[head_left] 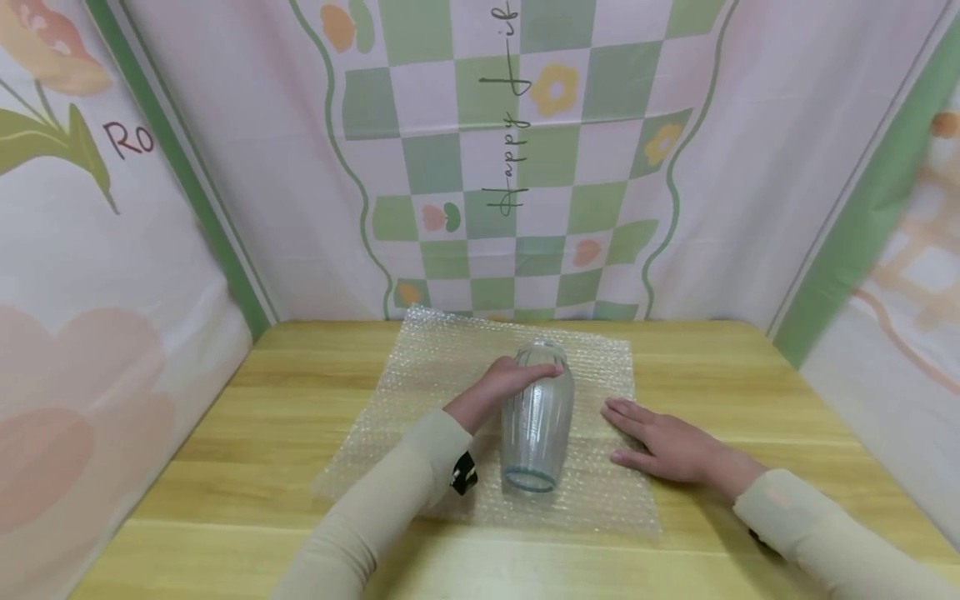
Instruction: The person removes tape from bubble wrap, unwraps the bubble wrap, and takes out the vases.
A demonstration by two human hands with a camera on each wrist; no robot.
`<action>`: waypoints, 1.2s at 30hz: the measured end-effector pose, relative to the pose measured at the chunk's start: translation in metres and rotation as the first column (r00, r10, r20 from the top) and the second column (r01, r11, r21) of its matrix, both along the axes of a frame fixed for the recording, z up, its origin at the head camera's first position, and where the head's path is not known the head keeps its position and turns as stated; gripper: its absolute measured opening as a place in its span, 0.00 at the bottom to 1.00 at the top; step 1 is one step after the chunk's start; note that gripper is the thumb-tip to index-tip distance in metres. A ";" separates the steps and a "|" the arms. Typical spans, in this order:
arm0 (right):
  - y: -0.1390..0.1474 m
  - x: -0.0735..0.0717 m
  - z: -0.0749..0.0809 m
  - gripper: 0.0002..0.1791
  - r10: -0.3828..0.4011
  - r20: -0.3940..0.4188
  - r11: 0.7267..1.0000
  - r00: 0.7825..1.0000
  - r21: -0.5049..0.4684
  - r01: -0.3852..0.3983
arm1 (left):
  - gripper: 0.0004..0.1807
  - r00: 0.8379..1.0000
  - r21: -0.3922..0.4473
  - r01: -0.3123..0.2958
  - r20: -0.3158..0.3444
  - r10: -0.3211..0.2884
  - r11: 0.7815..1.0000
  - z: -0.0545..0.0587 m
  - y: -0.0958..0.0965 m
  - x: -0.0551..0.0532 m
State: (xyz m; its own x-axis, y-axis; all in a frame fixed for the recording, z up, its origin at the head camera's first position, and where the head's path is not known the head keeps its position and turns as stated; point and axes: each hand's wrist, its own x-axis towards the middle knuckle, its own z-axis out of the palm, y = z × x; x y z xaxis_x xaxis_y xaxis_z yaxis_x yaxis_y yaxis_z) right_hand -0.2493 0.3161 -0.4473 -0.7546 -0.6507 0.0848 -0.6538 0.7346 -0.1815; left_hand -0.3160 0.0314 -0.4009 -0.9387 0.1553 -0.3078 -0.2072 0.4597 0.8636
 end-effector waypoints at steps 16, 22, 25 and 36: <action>-0.001 -0.001 0.001 0.41 -0.003 0.009 1.000 1.000 0.001 0.003 | 0.59 0.999 -0.005 0.035 -0.040 -0.035 0.999 -0.002 -0.004 0.001; -0.001 -0.001 0.001 0.41 -0.006 0.018 1.000 1.000 0.007 0.006 | 0.59 0.999 0.005 0.026 -0.019 -0.026 1.000 -0.002 -0.004 0.001; 0.000 -0.001 0.001 0.41 -0.009 0.029 1.000 1.000 0.009 0.009 | 0.60 1.000 0.003 0.017 -0.021 -0.017 1.000 -0.002 -0.005 0.001; 0.001 -0.002 -0.001 0.42 -0.007 0.030 1.000 1.000 0.020 0.007 | 0.60 1.000 0.019 0.000 -0.028 0.001 1.000 -0.003 -0.008 0.003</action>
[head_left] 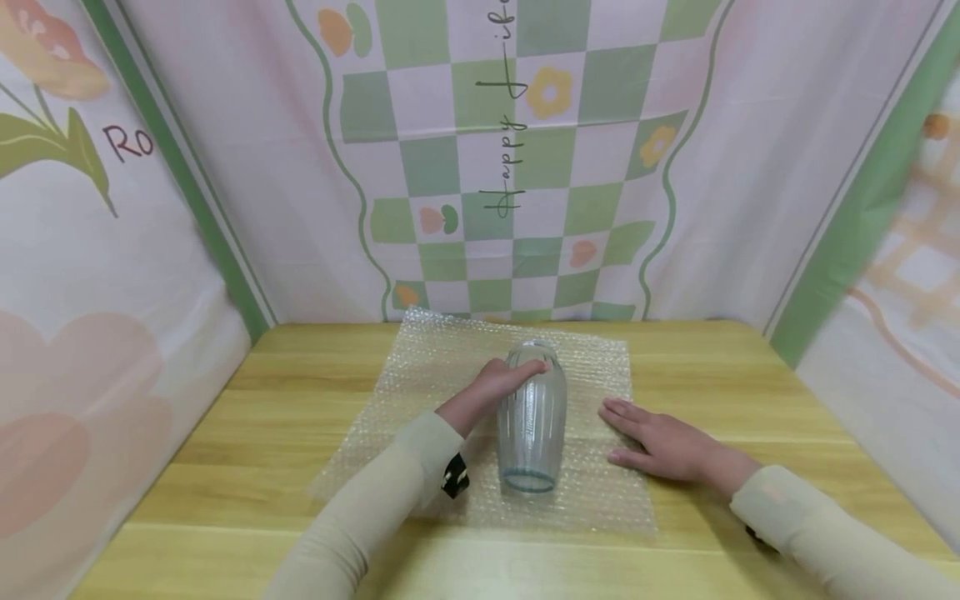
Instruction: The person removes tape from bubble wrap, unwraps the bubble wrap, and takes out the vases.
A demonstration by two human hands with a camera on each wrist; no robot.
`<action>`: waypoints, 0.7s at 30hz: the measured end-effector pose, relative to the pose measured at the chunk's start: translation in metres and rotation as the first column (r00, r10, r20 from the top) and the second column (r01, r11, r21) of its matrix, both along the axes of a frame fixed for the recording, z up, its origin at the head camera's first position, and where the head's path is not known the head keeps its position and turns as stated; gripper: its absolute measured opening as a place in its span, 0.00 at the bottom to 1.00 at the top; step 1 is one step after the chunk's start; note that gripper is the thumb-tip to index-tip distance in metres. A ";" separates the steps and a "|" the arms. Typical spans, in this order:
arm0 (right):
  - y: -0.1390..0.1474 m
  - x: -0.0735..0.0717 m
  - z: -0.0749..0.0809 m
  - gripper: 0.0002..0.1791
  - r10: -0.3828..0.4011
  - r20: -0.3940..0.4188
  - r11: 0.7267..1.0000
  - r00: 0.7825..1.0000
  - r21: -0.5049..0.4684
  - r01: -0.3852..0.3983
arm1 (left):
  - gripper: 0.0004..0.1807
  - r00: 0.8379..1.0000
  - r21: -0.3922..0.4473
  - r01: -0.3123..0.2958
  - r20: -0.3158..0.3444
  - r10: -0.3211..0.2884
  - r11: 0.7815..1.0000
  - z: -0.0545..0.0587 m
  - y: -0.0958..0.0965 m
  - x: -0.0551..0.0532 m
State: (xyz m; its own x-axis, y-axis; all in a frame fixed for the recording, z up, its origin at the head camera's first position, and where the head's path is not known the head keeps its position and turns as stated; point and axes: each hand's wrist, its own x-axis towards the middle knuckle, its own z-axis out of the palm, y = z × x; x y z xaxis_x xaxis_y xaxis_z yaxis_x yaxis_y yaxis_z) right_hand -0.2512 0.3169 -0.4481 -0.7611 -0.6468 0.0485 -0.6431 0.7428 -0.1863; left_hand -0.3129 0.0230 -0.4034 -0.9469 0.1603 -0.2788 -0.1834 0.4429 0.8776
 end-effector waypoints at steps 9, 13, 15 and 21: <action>0.000 0.000 0.000 0.41 0.000 0.022 1.000 1.000 -0.010 0.000 | 0.57 1.000 0.021 -0.024 -0.012 0.024 1.000 0.010 -0.001 0.000; 0.001 0.000 0.000 0.41 -0.003 0.030 1.000 1.000 -0.012 0.003 | 0.59 0.999 0.018 -0.035 -0.007 0.035 0.999 0.018 -0.003 0.000; 0.001 0.000 0.000 0.41 -0.003 0.029 1.000 1.000 -0.014 0.004 | 0.59 0.999 0.013 -0.045 -0.007 0.045 0.999 0.022 -0.005 -0.001; 0.002 0.000 -0.001 0.41 0.002 0.019 1.000 1.000 -0.018 -0.002 | 0.54 0.995 0.036 -0.071 -0.066 0.073 0.997 0.031 -0.016 -0.001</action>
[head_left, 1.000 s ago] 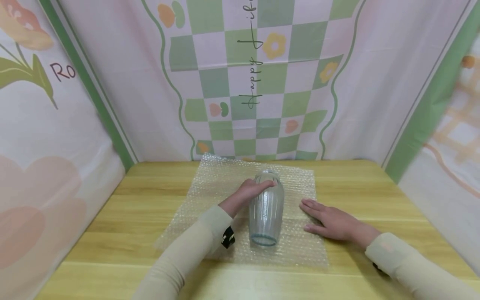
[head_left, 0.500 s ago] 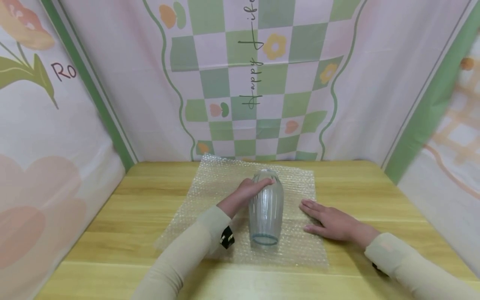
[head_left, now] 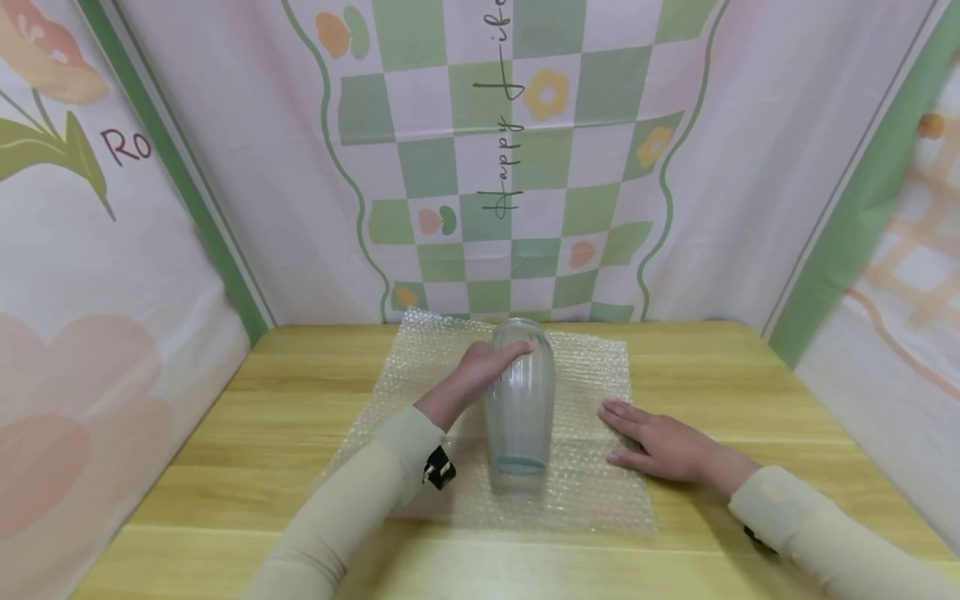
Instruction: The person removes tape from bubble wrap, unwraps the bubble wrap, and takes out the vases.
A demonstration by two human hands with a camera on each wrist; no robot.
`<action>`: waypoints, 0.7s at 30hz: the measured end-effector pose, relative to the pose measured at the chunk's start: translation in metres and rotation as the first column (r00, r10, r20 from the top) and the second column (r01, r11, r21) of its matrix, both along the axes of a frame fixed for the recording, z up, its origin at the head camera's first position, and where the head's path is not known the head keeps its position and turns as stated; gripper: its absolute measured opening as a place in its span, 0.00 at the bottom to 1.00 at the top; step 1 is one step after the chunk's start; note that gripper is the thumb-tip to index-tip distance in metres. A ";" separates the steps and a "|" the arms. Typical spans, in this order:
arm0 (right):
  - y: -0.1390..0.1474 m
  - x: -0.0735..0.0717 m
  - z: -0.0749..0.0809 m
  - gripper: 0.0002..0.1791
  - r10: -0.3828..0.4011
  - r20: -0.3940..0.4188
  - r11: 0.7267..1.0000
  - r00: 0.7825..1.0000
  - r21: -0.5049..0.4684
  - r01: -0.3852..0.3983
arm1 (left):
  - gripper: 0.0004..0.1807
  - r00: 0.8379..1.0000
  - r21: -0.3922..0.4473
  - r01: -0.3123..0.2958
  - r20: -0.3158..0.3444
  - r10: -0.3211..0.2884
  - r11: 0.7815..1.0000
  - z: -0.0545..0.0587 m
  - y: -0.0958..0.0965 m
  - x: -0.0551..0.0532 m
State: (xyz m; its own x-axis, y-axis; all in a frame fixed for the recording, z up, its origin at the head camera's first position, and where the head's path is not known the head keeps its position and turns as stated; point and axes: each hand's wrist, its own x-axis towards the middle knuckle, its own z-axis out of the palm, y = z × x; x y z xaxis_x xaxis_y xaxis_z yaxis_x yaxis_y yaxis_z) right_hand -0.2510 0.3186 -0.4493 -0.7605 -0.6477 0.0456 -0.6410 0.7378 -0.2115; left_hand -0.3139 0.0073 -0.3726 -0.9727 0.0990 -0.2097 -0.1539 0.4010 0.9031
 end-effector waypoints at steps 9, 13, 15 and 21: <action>-0.001 0.001 0.000 0.41 0.005 -0.011 1.000 1.000 0.002 -0.005 | 0.51 0.992 0.093 -0.029 -0.116 0.040 0.995 0.007 -0.012 0.004; 0.000 0.001 0.000 0.41 0.003 -0.006 1.000 1.000 0.001 -0.003 | 0.45 0.981 0.111 -0.054 -0.180 0.074 0.992 0.009 -0.015 0.004; 0.000 0.000 0.000 0.41 0.000 -0.003 1.000 1.000 0.000 0.000 | 0.42 0.974 0.106 -0.073 -0.205 0.093 0.992 0.011 -0.017 0.005; 0.000 0.000 -0.001 0.42 0.000 0.000 1.000 1.000 -0.001 0.000 | 0.31 0.947 0.119 -0.091 -0.298 0.123 0.989 0.015 -0.022 0.007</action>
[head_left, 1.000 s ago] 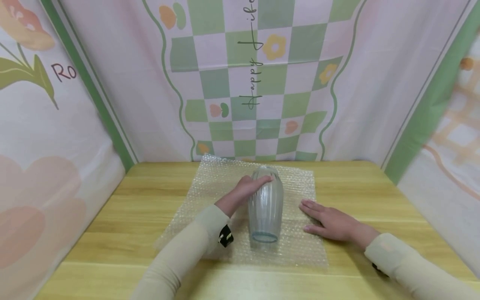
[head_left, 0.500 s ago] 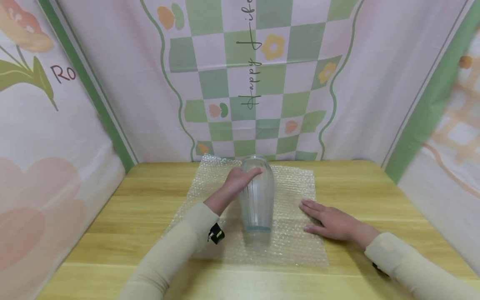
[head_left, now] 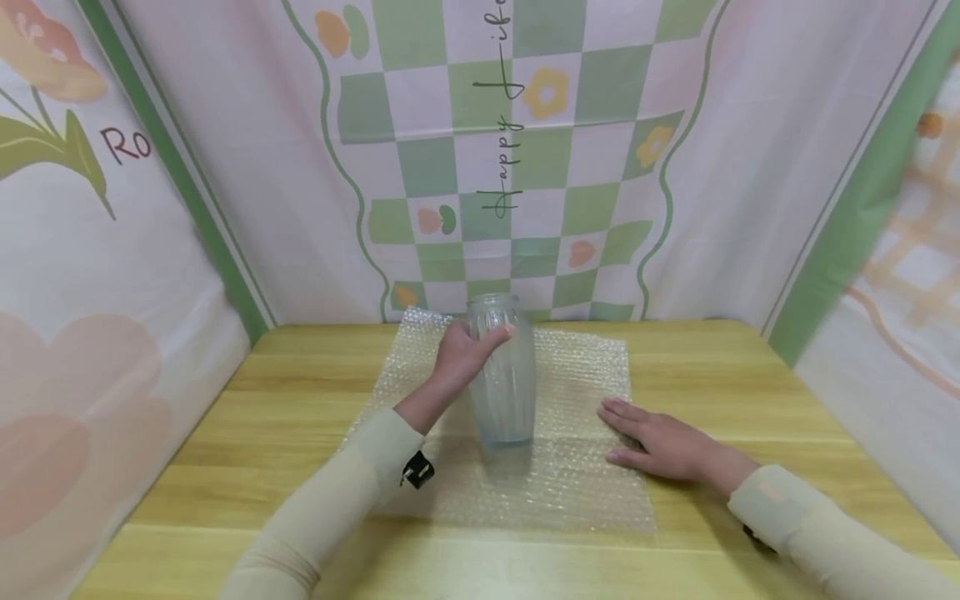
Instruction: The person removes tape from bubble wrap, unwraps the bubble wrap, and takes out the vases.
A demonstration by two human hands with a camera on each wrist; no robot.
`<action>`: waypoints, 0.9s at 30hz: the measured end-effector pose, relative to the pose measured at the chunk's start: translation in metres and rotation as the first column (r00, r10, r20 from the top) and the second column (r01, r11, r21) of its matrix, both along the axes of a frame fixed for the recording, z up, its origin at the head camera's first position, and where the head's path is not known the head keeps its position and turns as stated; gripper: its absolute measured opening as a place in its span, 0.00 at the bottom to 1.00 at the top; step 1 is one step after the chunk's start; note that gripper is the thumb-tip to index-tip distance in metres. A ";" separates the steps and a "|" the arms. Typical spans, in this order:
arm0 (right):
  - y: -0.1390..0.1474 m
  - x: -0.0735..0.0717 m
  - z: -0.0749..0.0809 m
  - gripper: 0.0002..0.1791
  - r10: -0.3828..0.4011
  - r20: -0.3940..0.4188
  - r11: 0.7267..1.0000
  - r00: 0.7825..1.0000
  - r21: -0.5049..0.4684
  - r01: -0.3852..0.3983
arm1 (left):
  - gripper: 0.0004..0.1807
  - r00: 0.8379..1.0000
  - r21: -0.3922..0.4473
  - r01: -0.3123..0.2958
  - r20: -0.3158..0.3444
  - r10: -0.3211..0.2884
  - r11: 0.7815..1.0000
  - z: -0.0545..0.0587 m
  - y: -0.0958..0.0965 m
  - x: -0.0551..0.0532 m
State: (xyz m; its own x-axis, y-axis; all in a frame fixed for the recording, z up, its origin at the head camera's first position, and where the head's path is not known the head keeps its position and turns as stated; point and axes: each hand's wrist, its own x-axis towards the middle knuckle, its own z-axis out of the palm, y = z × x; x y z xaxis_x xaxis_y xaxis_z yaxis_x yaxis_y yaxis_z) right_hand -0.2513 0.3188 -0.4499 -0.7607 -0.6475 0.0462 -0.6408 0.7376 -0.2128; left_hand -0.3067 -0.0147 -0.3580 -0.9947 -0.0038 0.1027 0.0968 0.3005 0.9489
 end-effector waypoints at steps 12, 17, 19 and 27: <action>-0.001 0.001 0.002 0.42 -0.003 0.007 1.000 1.000 0.000 0.003 | 0.50 0.984 0.081 -0.062 -0.160 0.074 0.995 0.004 -0.012 0.002; -0.001 0.001 0.001 0.42 -0.007 0.008 1.000 1.000 0.002 0.007 | 0.53 0.964 0.087 -0.072 -0.248 0.091 0.994 0.006 -0.016 0.003; -0.001 0.001 0.001 0.42 -0.005 0.006 1.000 1.000 0.002 0.005 | 0.54 0.953 0.089 -0.078 -0.286 0.101 0.993 0.006 -0.018 0.004; 0.000 0.001 -0.001 0.42 -0.007 0.001 1.000 1.000 0.001 0.007 | 0.57 0.878 0.103 -0.088 -0.462 0.126 0.991 0.002 -0.030 0.001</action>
